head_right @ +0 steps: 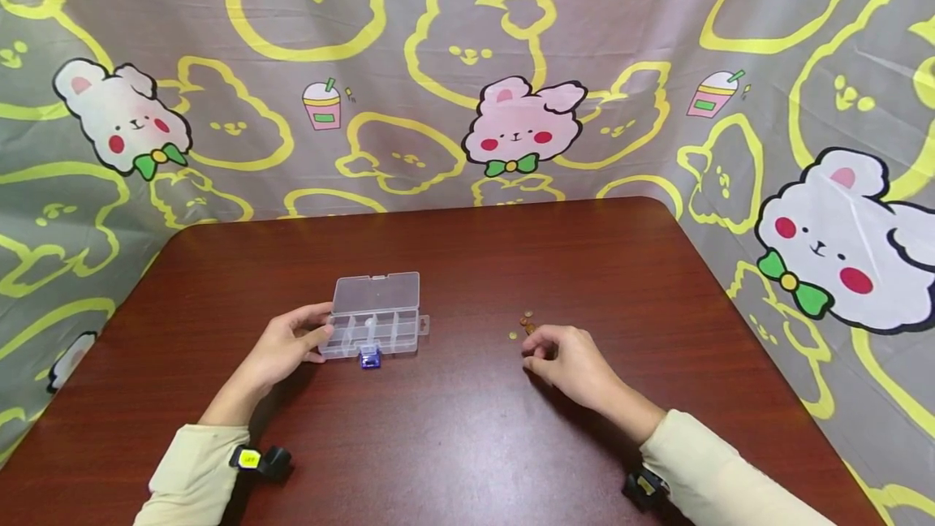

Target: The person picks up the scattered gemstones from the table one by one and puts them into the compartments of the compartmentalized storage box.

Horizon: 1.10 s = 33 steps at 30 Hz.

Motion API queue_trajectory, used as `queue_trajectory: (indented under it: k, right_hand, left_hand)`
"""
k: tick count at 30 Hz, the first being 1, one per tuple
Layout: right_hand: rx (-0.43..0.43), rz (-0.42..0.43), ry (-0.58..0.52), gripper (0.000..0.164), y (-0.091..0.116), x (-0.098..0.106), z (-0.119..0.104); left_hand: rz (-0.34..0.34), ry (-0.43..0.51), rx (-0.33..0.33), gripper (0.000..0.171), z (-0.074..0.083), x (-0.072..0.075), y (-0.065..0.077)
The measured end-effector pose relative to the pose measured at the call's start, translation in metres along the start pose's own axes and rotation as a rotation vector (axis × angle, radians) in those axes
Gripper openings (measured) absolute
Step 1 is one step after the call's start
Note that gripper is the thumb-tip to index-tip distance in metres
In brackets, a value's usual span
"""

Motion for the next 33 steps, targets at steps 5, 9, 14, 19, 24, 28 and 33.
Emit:
queue_trajectory:
  k: [5,9,14,19,24,28,33]
  right_hand:
    - [0.003,0.031,0.035,0.018,0.000,0.007,0.006]
    - [-0.002,0.031,0.054,0.018,-0.002,0.009,0.010]
    - [-0.022,0.013,0.049,0.018,-0.003,0.009,0.013]
    - [-0.043,0.002,0.048,0.017,-0.003,0.010,0.015]
    - [-0.046,-0.001,0.056,0.015,-0.003,0.010,0.017]
    - [-0.054,-0.001,0.062,0.015,-0.002,0.011,0.017]
    - [-0.057,0.000,0.065,0.014,-0.001,0.012,0.018]
  left_hand:
    - [0.009,0.004,0.002,0.040,-0.001,0.000,-0.001]
    - [0.015,0.011,0.004,0.037,-0.001,0.000,-0.002]
    - [0.022,0.014,0.000,0.036,-0.001,0.000,-0.003]
    - [0.030,0.014,-0.004,0.036,0.000,-0.001,-0.002]
    - [0.038,0.001,-0.013,0.036,0.002,-0.002,-0.001]
    - [0.043,-0.021,-0.021,0.036,0.002,-0.003,-0.002]
    - [0.050,-0.024,-0.018,0.037,0.003,-0.003,-0.001]
Point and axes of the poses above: each hand's wrist, its own y-axis away from the middle knuckle, its own x-axis out of the back of the hand, z = x × y, the point moved 3 cm from there along -y, towards the middle knuckle, and after that the axes turned 1 degree about z, right-handed, at the moved point
